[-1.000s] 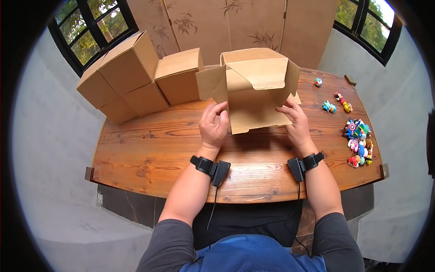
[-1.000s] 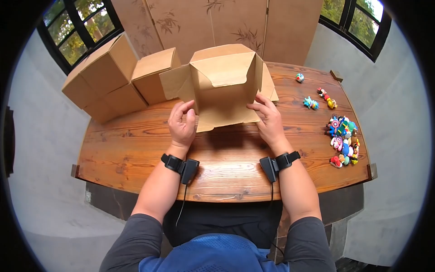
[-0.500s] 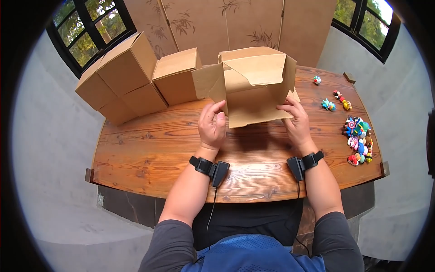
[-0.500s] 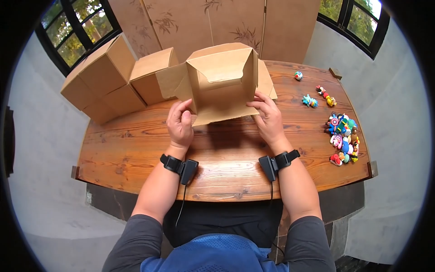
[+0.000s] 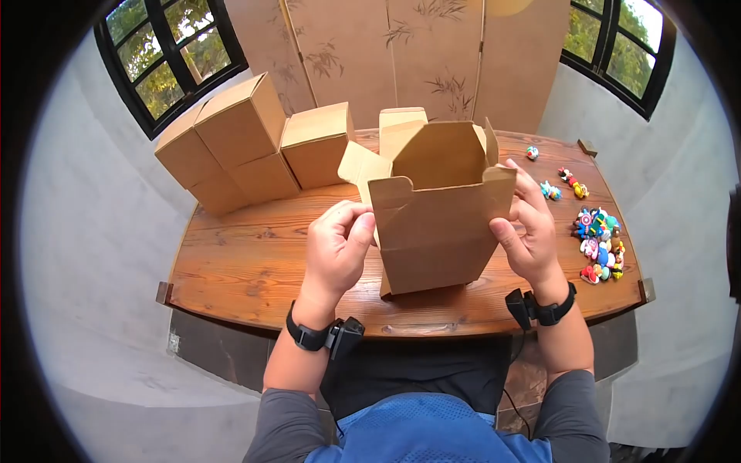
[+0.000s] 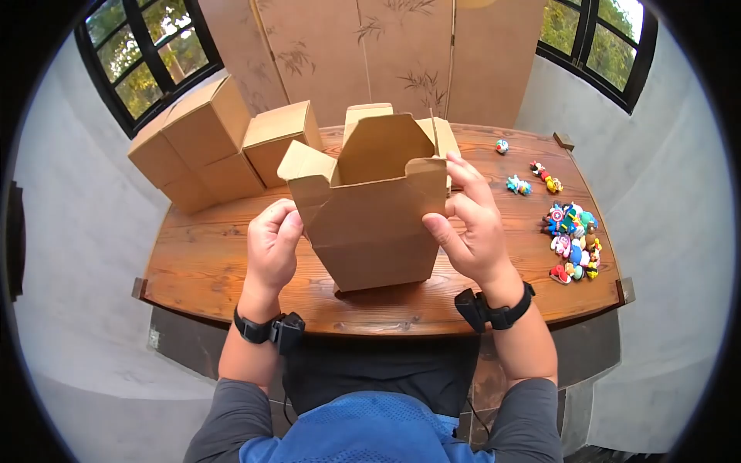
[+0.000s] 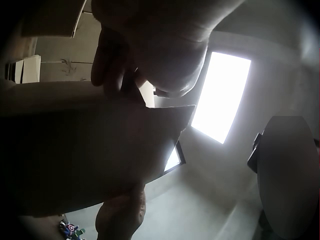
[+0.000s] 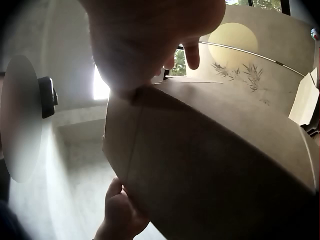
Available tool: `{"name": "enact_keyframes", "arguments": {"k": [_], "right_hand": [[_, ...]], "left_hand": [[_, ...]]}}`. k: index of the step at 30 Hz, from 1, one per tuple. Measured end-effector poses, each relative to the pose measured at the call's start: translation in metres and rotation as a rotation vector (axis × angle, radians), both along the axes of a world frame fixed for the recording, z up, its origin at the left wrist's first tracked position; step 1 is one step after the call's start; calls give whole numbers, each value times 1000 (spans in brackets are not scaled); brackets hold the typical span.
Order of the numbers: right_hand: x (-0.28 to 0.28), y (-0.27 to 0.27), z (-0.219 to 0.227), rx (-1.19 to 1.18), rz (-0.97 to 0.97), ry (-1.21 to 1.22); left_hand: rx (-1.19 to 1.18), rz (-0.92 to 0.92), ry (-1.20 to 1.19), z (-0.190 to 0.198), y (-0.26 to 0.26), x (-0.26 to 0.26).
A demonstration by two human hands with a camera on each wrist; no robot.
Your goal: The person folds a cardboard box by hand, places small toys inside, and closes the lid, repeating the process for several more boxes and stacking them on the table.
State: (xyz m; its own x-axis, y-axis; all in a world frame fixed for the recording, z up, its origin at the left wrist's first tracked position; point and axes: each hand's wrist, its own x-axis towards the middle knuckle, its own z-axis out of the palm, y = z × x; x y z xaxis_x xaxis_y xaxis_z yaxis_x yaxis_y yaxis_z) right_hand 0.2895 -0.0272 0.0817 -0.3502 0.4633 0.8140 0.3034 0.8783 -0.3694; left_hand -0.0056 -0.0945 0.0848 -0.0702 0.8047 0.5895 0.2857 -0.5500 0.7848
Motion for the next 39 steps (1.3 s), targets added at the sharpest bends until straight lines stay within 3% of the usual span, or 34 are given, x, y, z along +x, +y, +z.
{"name": "enact_keyframes", "arguments": {"k": [6,11,14,24,32,37,39], "right_hand": [[3,-23,18,-223,70,-78],[3,-18,-13,-214,-35,-217],[-2,-19,-28,-321,2,-21],[0,-25,-29,-241,-20,-65],[-11,-20,-13,-505,-124,81],[-22,-15,-16,-443,-171,127],[-26,-9,-14,-548,-210,223]], "left_hand": [[-39,7,59,-3,-13,7],[43,196,254,-21,-9,14],[58,207,211,-25,-9,20],[84,244,248,-25,-16,20],[68,275,357,-17,-11,21],[-4,340,348,-16,-7,19],[-16,341,353,-16,-7,18]]}}
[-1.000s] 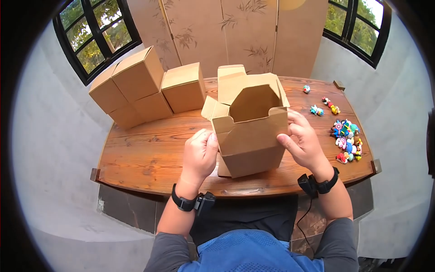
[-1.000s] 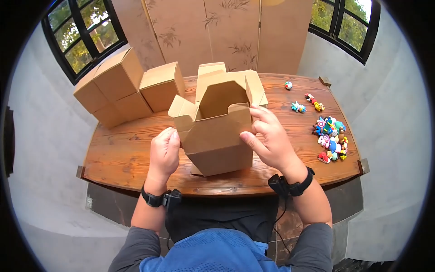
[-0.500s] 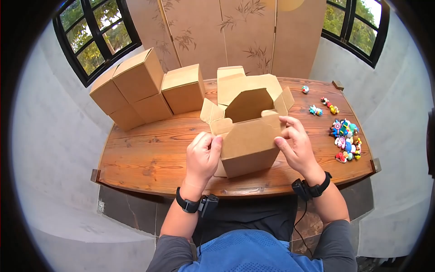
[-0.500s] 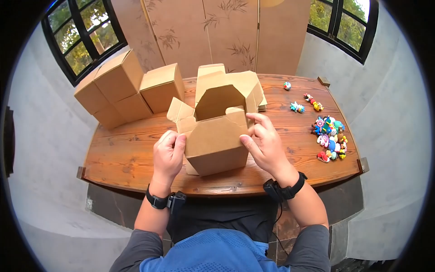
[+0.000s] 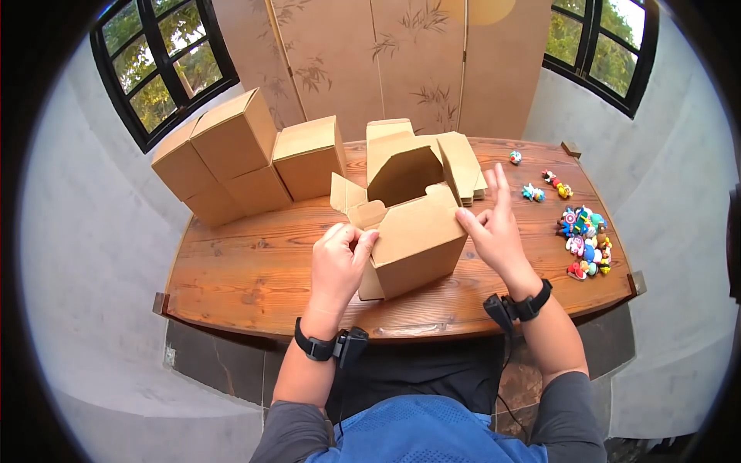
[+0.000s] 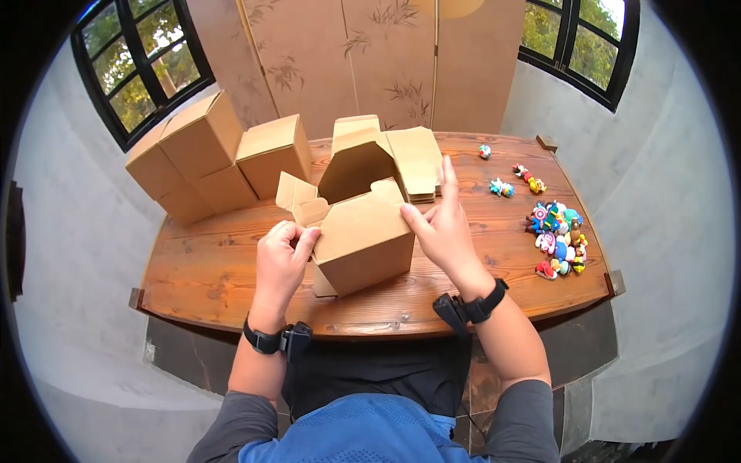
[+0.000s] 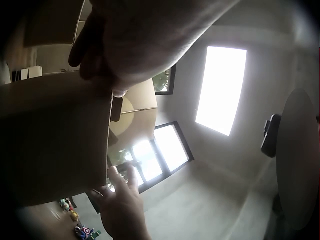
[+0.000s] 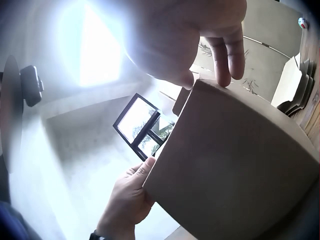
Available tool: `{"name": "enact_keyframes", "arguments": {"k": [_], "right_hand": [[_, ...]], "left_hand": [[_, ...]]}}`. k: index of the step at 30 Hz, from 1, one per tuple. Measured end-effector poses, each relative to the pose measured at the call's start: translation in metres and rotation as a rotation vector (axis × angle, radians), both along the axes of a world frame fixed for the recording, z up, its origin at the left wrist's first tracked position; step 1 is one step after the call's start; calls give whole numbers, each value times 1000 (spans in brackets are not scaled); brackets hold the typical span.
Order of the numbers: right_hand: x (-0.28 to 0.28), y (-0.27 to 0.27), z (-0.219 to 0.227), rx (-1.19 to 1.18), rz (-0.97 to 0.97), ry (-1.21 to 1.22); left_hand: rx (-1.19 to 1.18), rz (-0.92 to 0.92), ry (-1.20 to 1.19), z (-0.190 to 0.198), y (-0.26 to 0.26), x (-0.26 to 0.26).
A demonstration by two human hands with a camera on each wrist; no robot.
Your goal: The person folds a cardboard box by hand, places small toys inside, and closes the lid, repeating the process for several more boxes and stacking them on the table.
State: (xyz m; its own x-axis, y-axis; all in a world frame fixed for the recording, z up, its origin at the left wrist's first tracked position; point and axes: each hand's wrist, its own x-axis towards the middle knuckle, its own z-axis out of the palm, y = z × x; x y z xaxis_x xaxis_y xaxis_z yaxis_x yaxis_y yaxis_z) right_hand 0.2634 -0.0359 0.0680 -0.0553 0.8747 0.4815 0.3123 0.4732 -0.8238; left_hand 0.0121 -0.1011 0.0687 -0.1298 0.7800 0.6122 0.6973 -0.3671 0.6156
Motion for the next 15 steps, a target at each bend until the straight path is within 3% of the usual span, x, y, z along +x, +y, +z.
{"name": "enact_keyframes", "arguments": {"k": [3,6,7,12,15], "right_hand": [[5,30,-10,-183,113,-7],[4,23,6,-231,98,-114],[1,19,5,-119,63,-101],[-2,-5,13,-128,44,-179],[-3,-11,7,-17,-9,-339]], "left_hand": [[5,-20,5,2,-1,1],[-24,-4,-4,4,-1,0],[1,14,-5,3,0,-1],[-89,59,-62,3,0,-5],[-65,47,-87,9,-4,3]]}}
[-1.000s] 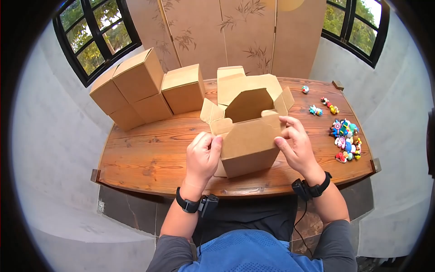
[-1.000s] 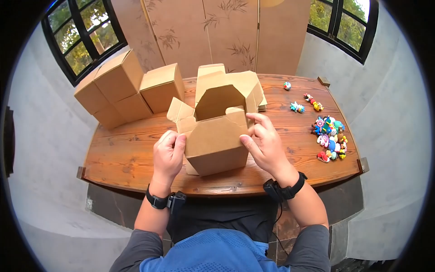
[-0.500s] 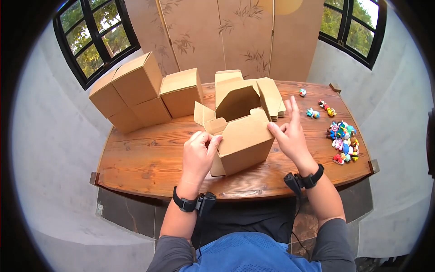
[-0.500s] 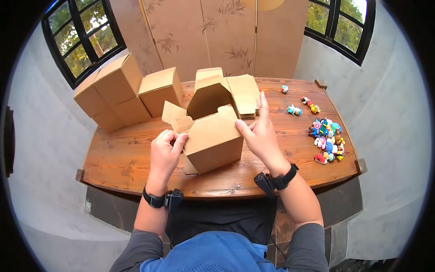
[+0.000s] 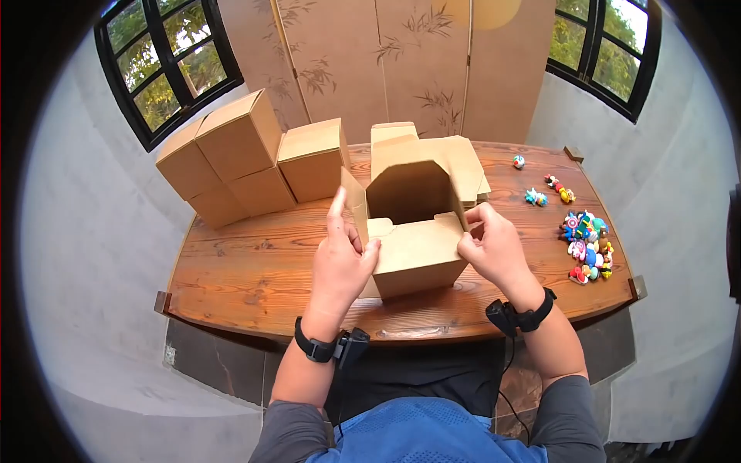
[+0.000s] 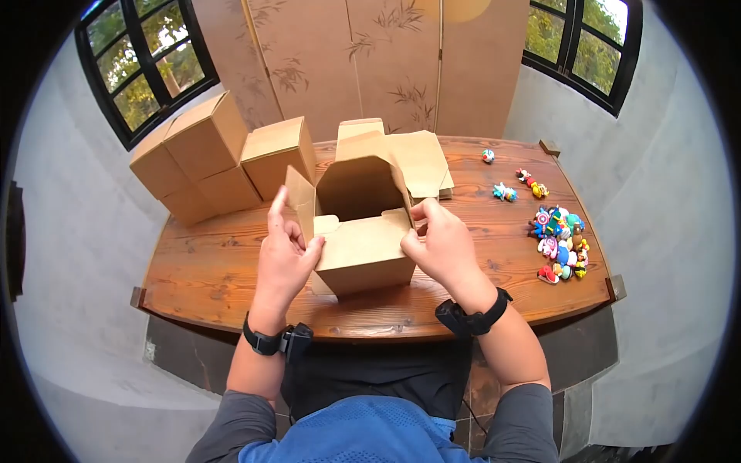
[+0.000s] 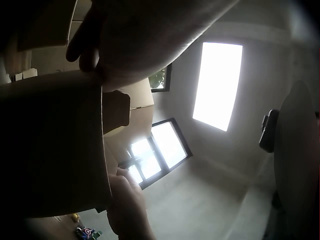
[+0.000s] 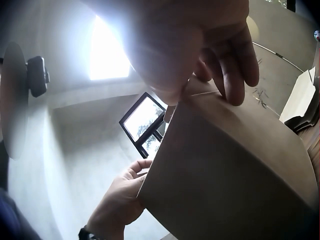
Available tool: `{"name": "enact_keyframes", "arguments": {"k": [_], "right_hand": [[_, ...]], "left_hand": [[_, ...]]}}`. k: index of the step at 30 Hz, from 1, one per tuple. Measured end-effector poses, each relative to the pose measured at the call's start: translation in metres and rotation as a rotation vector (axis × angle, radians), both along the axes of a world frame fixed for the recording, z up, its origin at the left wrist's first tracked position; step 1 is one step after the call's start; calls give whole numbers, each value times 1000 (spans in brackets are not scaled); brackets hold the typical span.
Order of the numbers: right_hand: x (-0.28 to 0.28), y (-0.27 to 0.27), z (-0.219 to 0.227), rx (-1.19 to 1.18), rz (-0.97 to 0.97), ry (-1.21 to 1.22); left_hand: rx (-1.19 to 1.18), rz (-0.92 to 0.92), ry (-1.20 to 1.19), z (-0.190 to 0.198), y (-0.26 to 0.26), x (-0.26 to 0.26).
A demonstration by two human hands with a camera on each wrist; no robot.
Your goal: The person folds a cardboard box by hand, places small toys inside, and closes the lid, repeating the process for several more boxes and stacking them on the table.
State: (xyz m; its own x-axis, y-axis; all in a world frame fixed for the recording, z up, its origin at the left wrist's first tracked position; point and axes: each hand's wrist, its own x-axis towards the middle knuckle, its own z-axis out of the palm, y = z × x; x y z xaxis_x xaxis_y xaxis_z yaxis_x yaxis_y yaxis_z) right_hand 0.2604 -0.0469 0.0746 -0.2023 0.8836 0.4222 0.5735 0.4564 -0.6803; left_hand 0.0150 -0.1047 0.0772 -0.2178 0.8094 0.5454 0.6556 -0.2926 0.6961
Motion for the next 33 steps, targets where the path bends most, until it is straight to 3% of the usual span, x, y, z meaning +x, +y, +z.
{"name": "enact_keyframes", "arguments": {"k": [3,5,6,10,13,18,20,21,25,27,33], "right_hand": [[0,-3,3,-17,-22,-119],[4,-2,6,72,2,-159],[5,0,8,160,27,-200],[-3,18,33,165,123,-26],[-6,44,43,144,202,-77],[-22,60,51,-21,198,-66],[-25,62,63,-273,137,28],[-24,70,60,-275,137,30],[-21,90,45,-260,206,23],[-26,90,36,-73,85,-150],[-26,53,38,47,187,-143]], "left_hand": [[-7,-30,-33,5,-1,3],[-51,-83,219,6,1,-1],[-51,-83,218,6,2,-3],[-35,-145,366,7,3,-3],[-72,-192,351,3,4,0],[-1,-138,406,-2,2,1],[-11,-145,440,-1,-2,1],[-21,-155,476,0,-4,1],[-109,-218,440,9,-11,3],[-18,-274,441,10,-8,3],[-61,-317,457,8,-6,8]]}}
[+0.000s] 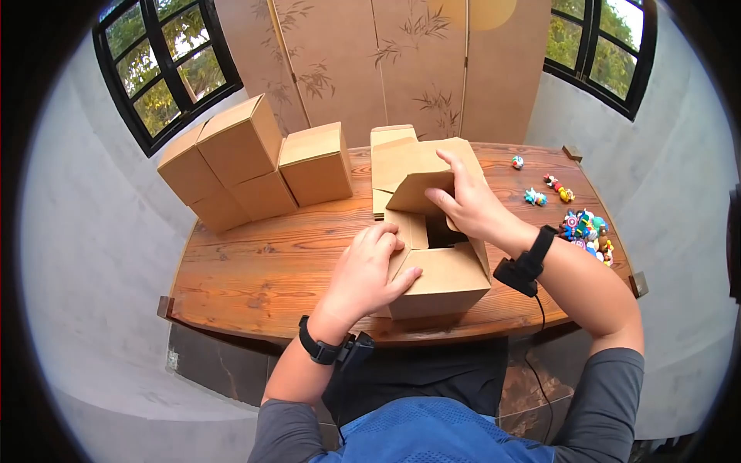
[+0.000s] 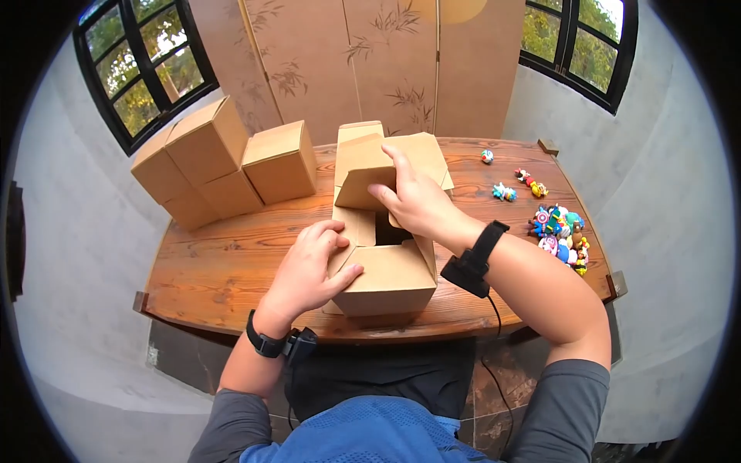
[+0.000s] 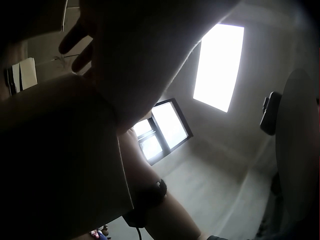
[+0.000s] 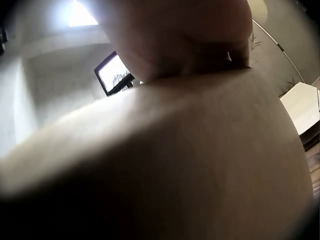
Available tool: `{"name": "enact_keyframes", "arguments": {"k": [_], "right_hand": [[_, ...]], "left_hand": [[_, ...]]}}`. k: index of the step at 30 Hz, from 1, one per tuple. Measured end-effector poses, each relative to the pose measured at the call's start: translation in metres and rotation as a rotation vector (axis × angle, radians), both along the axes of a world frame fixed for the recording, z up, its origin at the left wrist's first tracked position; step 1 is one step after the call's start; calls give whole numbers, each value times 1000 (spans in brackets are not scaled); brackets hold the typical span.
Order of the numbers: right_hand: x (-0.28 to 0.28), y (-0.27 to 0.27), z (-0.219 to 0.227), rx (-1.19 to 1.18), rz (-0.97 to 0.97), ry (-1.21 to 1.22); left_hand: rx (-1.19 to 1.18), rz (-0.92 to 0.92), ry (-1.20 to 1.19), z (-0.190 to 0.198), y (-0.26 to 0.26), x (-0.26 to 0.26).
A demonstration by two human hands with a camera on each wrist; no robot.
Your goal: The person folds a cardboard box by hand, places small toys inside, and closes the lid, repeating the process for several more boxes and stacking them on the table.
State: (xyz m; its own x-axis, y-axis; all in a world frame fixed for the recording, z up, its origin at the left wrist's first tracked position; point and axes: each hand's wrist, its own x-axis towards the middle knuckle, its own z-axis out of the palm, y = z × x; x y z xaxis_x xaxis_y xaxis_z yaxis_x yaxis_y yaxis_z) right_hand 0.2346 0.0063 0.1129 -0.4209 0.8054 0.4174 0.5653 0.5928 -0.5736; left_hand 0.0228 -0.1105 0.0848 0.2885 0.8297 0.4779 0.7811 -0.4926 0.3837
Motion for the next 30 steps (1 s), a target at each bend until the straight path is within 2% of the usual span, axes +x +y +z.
{"name": "enact_keyframes", "arguments": {"k": [4,6,11,13,16,18,23,25,30], "right_hand": [[14,-2,4,74,6,-108],[21,-9,13,51,-1,-338],[30,-11,9,114,-19,-357],[28,-17,16,37,-95,-449],[27,-15,0,149,-86,-360],[25,-13,-8,205,-64,-339],[29,-20,-7,273,-35,-295],[35,-18,-8,444,122,-300],[41,-17,-4,419,276,-408]], "left_hand": [[-48,-1,-49,-9,0,-1],[-35,0,-57,-13,2,-2],[-54,-35,-76,1,3,-4],[-69,-64,-82,8,9,-2],[-57,-109,-133,8,30,8],[-106,-133,-319,-8,52,17],[-129,-99,-338,-19,61,23],[-126,-99,-357,-21,57,23],[-145,-102,-325,-20,54,19]]}}
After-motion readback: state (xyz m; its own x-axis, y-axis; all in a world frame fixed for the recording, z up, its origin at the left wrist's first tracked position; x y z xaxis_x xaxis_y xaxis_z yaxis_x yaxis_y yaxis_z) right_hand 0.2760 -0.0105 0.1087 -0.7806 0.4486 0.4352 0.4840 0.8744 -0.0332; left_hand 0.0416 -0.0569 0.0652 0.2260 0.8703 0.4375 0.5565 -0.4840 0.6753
